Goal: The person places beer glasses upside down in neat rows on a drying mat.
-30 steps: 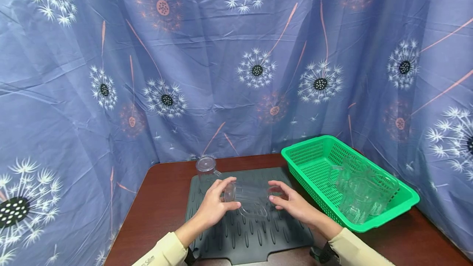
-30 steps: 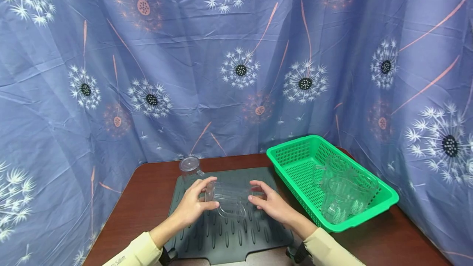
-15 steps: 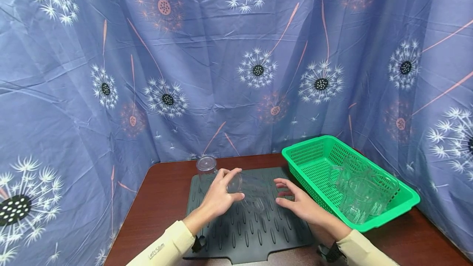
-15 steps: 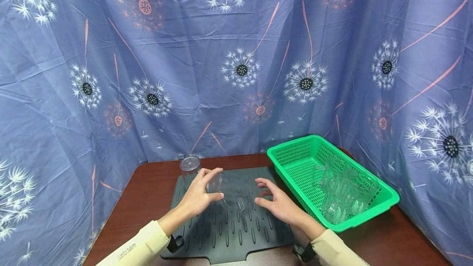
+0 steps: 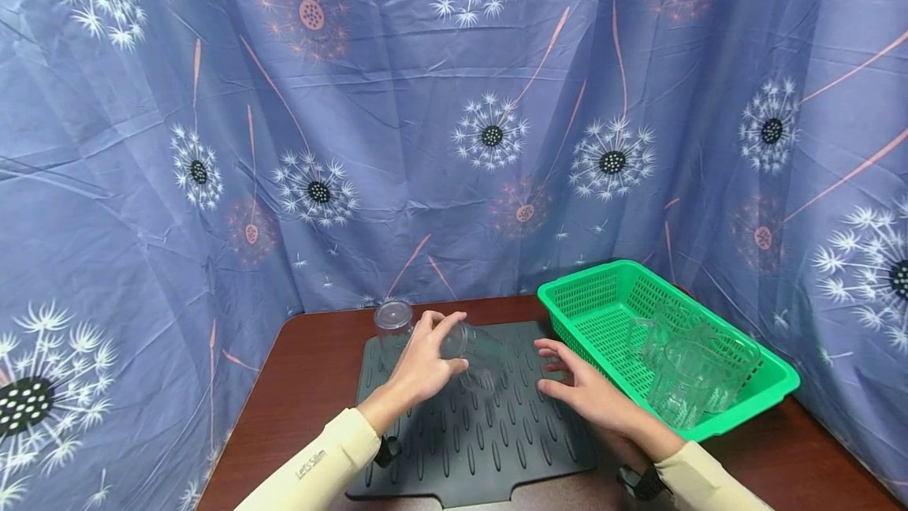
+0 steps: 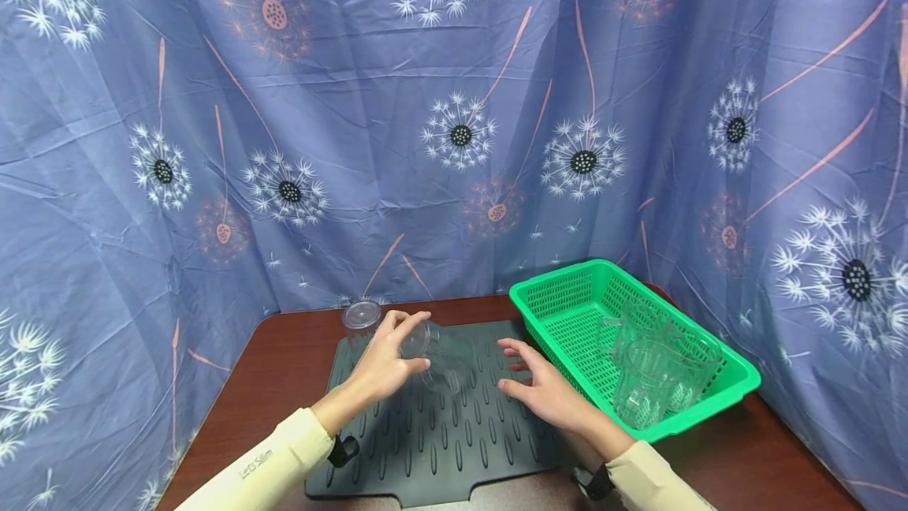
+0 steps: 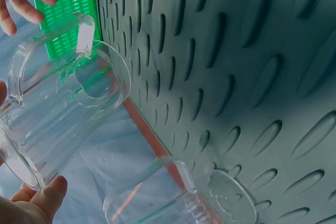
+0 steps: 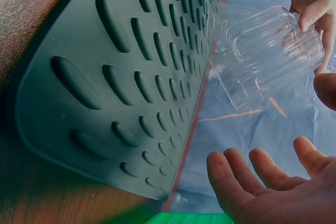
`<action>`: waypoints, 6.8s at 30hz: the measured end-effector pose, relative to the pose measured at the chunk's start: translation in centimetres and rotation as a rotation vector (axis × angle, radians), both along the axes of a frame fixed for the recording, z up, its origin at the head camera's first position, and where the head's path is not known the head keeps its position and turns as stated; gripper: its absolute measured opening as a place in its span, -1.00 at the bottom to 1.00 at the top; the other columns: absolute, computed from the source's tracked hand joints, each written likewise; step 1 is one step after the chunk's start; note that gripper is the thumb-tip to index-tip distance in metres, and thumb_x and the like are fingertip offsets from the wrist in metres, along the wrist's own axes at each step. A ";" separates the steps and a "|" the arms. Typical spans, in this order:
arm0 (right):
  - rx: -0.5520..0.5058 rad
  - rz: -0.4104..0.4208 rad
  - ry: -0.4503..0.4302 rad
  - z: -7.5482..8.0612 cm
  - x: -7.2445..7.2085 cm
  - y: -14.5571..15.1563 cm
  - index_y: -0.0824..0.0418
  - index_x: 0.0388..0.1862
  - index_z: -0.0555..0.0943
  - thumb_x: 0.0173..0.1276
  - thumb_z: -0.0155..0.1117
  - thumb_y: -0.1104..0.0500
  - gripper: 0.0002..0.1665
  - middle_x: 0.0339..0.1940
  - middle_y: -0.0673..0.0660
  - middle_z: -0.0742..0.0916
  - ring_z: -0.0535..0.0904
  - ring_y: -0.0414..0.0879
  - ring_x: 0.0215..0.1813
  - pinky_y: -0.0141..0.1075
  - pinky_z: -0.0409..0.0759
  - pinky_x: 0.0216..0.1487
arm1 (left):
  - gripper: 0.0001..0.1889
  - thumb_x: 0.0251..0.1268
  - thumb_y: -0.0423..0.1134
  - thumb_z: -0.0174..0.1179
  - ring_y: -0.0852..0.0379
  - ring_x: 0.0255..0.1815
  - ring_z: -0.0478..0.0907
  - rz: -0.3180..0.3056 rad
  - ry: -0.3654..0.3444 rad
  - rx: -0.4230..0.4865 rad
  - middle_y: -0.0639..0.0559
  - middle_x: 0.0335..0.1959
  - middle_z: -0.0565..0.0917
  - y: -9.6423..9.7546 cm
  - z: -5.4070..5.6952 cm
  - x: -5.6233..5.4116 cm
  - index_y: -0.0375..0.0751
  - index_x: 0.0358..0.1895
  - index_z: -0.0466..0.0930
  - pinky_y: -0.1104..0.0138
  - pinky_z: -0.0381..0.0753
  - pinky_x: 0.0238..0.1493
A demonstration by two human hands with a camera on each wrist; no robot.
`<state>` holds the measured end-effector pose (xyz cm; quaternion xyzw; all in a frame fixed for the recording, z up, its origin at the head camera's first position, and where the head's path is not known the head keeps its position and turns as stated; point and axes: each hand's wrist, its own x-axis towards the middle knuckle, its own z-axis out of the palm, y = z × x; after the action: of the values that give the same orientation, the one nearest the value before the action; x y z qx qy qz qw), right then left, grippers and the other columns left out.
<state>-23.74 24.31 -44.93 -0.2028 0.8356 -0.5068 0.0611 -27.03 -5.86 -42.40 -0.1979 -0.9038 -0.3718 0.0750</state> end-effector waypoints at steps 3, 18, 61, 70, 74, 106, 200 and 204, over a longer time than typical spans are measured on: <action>-0.002 -0.010 -0.011 -0.2 0.0 0.1 -0.02 0.57 0.19 0.48 0.27 -0.05 -0.22 0.48 0.23 0.39 0.37 0.27 0.44 0.16 0.40 0.33 | -0.24 0.21 -0.18 0.39 0.00 0.26 0.34 0.003 -0.001 -0.009 0.03 0.30 0.32 0.1 0.1 -0.4 0.35 0.47 0.32 0.02 0.47 0.08; 0.088 0.002 0.066 -0.3 0.0 0.9 -0.05 0.58 0.17 0.46 0.28 -0.08 -0.18 0.50 0.26 0.39 0.33 0.31 0.48 0.24 0.37 0.35 | -0.20 0.24 -0.18 0.36 -0.08 0.42 0.26 0.009 0.003 -0.111 -0.08 0.42 0.26 0.8 1.7 -2.3 0.35 0.53 0.25 -0.02 0.49 0.14; 0.168 -0.064 0.298 4.3 1.1 3.3 -0.11 0.52 0.28 0.50 0.25 -0.03 -0.32 0.48 0.04 0.44 0.43 0.10 0.40 -0.06 0.50 0.30 | -0.28 0.21 -0.23 0.35 -0.17 0.40 0.28 0.088 -0.041 -0.211 -0.15 0.39 0.33 1.1 0.9 -6.0 0.14 0.48 0.37 -0.04 0.50 0.21; 0.222 -0.110 0.319 5.6 1.3 4.8 -0.21 0.54 0.24 0.50 0.24 -0.07 -0.30 0.49 0.03 0.41 0.49 0.23 0.32 0.14 0.54 0.16 | -0.29 0.31 -0.24 0.28 -0.14 0.46 0.21 0.049 -0.104 -0.216 -0.12 0.47 0.24 1.3 0.8 -6.3 0.20 0.52 0.30 0.05 0.53 0.00; 0.260 -0.132 0.375 6.3 1.1 5.7 -0.20 0.53 0.27 0.52 0.22 -0.03 -0.33 0.48 -0.01 0.42 0.50 0.13 0.31 0.11 0.54 0.15 | -0.30 0.33 -0.25 0.25 -0.13 0.46 0.19 0.031 -0.120 -0.218 -0.11 0.49 0.22 1.5 0.8 -6.5 0.19 0.53 0.28 0.07 0.52 -0.04; 0.452 -0.254 0.550 7.3 0.4 12.1 0.16 0.42 0.42 0.41 0.35 0.11 -0.36 0.36 0.27 0.49 0.30 0.38 0.38 0.29 0.27 0.16 | -0.32 0.45 -0.07 0.19 -0.17 0.61 0.06 0.021 -0.089 -0.261 -0.14 0.62 0.06 1.5 0.4 -7.0 0.17 0.58 0.18 -0.12 0.47 0.25; 0.862 -0.253 0.456 2.7 1.7 15.2 0.00 0.48 0.43 0.32 0.41 -0.06 -0.24 0.40 0.44 0.48 0.38 0.50 0.30 0.44 0.20 0.23 | -0.43 0.32 -0.03 0.26 -0.06 0.49 0.28 -0.139 0.147 -0.331 -0.06 0.50 0.32 -1.3 -3.8 6.5 0.10 0.40 0.45 -0.05 0.50 0.27; 0.934 -0.276 0.466 2.7 1.8 14.9 -0.05 0.49 0.43 0.32 0.40 -0.10 -0.23 0.40 0.39 0.49 0.40 0.43 0.31 0.42 0.26 0.13 | -0.46 0.32 -0.03 0.27 -0.08 0.49 0.29 -0.139 0.156 -0.341 -0.07 0.49 0.33 -1.4 -4.2 6.7 0.08 0.37 0.49 -0.05 0.52 0.24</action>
<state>-21.96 39.25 -42.18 -0.1493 0.9824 -0.0263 -0.1093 -20.38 -7.29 -46.63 -0.2981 -0.9293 -0.2012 0.0842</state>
